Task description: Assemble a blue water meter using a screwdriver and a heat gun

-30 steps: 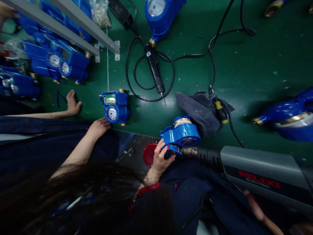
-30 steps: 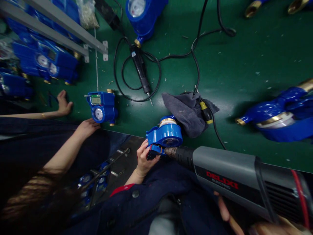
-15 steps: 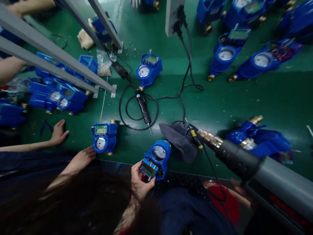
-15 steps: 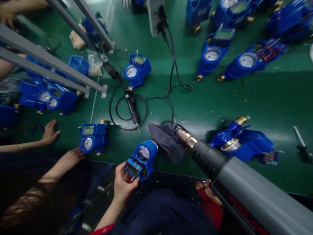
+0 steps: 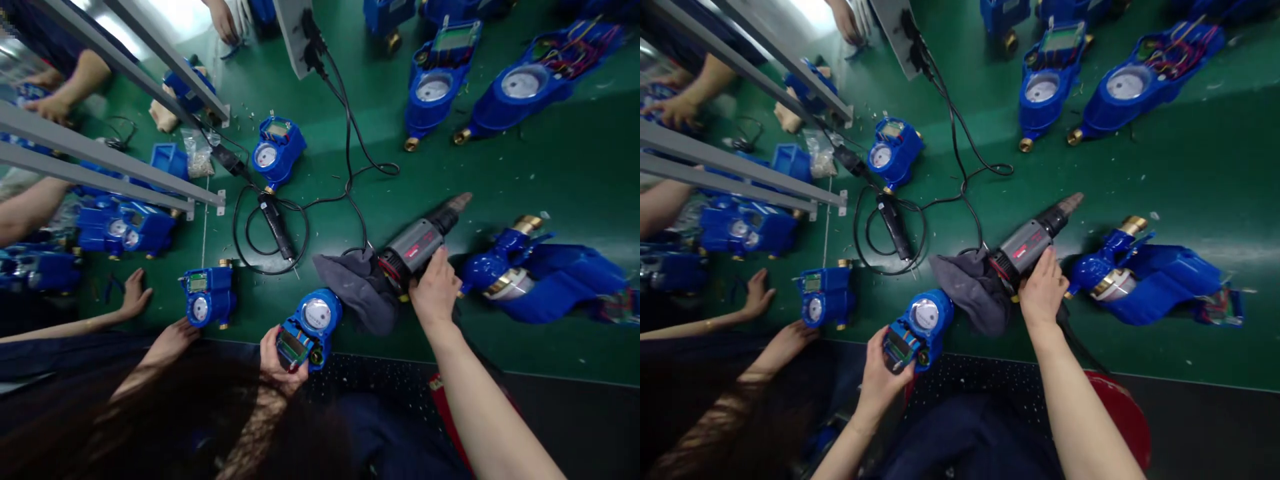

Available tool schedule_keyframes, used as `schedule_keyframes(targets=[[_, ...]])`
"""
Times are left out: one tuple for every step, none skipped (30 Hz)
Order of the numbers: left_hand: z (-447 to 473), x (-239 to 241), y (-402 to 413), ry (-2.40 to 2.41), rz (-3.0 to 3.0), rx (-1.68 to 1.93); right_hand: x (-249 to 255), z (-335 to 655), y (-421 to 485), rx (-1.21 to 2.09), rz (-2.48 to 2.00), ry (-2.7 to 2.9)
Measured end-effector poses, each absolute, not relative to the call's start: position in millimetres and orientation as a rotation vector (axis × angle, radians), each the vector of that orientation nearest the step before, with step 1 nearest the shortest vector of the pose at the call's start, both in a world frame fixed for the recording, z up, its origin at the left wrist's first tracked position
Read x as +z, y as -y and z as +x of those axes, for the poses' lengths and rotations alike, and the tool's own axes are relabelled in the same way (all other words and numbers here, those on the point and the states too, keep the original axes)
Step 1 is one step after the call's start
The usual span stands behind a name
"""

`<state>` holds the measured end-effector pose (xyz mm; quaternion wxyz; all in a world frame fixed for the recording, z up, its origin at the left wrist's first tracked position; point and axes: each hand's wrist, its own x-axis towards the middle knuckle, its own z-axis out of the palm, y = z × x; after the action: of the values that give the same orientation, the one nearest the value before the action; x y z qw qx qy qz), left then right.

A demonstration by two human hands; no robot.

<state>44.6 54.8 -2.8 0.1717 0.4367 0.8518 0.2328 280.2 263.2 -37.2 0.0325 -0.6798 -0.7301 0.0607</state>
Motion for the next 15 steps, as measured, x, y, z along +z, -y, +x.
schedule_keyframes(targets=[[42.5,-0.8,-55.5,-2.381,1.309,0.572,-38.1,275.1,-259.9,0.113,-2.030,2.246],[40.7,1.4,-56.3,-2.346,1.351,0.494,-38.2,270.8,-254.6,0.087,-1.959,2.256],[39.4,3.5,-57.2,-2.325,1.353,0.443,-38.0,266.8,-248.1,0.103,-1.894,2.288],[38.6,5.3,-57.9,-2.320,1.312,0.426,-38.2,263.0,-241.4,0.154,-1.848,2.344],[38.0,6.7,-58.4,-2.317,1.238,0.441,-39.0,259.0,-235.3,0.219,-1.836,2.412],[37.6,7.5,-58.4,-2.305,1.141,0.481,-40.5,254.9,-230.5,0.280,-1.868,2.474],[37.2,7.9,-57.9,-2.283,1.031,0.540,-42.3,250.8,-227.5,0.330,-1.927,2.514],[36.6,8.0,-56.8,-2.252,0.925,0.616,-43.7,246.9,-226.1,0.373,-1.994,2.528],[35.7,7.8,-55.1,-2.215,0.837,0.686,-43.6,243.9,-225.9,0.413,-2.061,2.522],[34.5,7.5,-53.2,-2.180,0.768,0.749,-41.1,242.5,-226.2,0.460,-2.103,2.512],[32.8,7.3,-51.0,-2.153,0.726,0.792,-35.6,243.1,-226.0,0.505,-2.131,2.501],[30.9,7.2,-48.8,-2.137,0.708,0.813,-26.8,246.0,-224.5,0.531,-2.175,2.488],[28.6,7.1,-46.8,-2.130,0.707,0.816,-14.9,251.4,-220.7,0.550,-2.207,2.489],[26.1,7.2,-44.8,-2.128,0.721,0.803,-0.8,258.7,-214.1,0.541,-2.233,2.479],[23.5,7.4,-43.0,-2.132,0.749,0.777,14.7,267.0,-204.7,0.516,-2.233,2.454]])
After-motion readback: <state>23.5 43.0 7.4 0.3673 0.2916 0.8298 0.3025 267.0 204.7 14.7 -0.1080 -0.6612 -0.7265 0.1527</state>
